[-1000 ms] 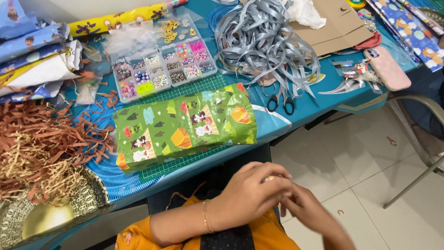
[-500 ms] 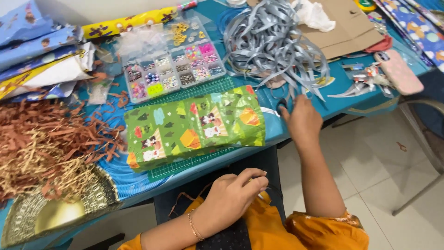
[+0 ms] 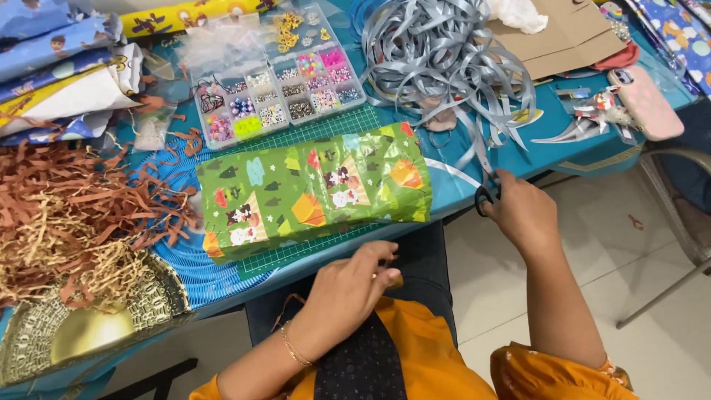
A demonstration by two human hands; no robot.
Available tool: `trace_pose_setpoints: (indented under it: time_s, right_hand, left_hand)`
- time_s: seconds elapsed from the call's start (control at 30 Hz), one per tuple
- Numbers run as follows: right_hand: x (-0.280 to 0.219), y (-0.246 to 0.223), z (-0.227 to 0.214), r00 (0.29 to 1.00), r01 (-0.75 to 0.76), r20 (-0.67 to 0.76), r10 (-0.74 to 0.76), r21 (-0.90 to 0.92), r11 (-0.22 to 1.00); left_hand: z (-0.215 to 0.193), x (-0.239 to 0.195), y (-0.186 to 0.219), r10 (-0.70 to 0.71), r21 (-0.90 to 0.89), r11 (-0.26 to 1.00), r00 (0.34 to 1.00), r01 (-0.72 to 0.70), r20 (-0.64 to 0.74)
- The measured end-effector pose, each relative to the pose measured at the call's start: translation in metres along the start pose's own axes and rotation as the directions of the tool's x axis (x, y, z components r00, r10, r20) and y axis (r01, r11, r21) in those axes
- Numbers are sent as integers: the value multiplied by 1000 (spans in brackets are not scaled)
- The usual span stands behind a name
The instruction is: The person wraps a small cardboard box with green patterned wrapping paper, folds the edges, and secures the seams with clear tape. They use scissors to cut tape and smooth the paper around the box.
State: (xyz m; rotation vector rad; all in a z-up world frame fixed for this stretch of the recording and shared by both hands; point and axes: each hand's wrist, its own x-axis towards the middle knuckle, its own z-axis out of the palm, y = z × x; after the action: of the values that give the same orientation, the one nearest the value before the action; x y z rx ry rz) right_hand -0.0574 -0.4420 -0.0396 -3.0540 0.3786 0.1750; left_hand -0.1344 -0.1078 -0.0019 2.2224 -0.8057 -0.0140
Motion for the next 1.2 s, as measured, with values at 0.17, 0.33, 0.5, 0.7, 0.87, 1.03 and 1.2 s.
trace_pose_setpoints:
  time_s: [0.17, 0.33, 0.5, 0.7, 0.87, 1.03, 1.2]
  right_hand:
    - [-41, 5, -44, 995, -53, 91, 52, 15, 998]
    - [-107, 31, -87, 981, -174, 99, 166, 78, 982]
    - [-119, 48, -89, 962, -47, 274, -13, 212, 976]
    - [-97, 2, -97, 740, 276, 511, -438, 363, 890]
    - [-77, -20, -84, 628, 473, 309, -714, 578, 665]
    - [-99, -90, -53, 606, 434, -254, -754, 900, 47]
    - [-110, -120, -35, 768, 262, -279, -577, 958, -114]
  left_hand:
    - [-15, 0, 3, 46, 116, 992, 999, -44, -14]
    - [-30, 2, 6, -123, -98, 986, 982, 138, 141]
    - [-35, -2, -12, -145, -297, 940, 985, 167, 95]
    - [-55, 1, -15, 63, -462, 885, 998, -59, -6]
    - [-67, 4, -8, 235, -524, 822, 971, -224, -47]
    - [-71, 8, 5, 221, -587, 785, 975, -200, -35]
    - [-73, 8, 9, 156, -536, 829, 986, -162, -58]
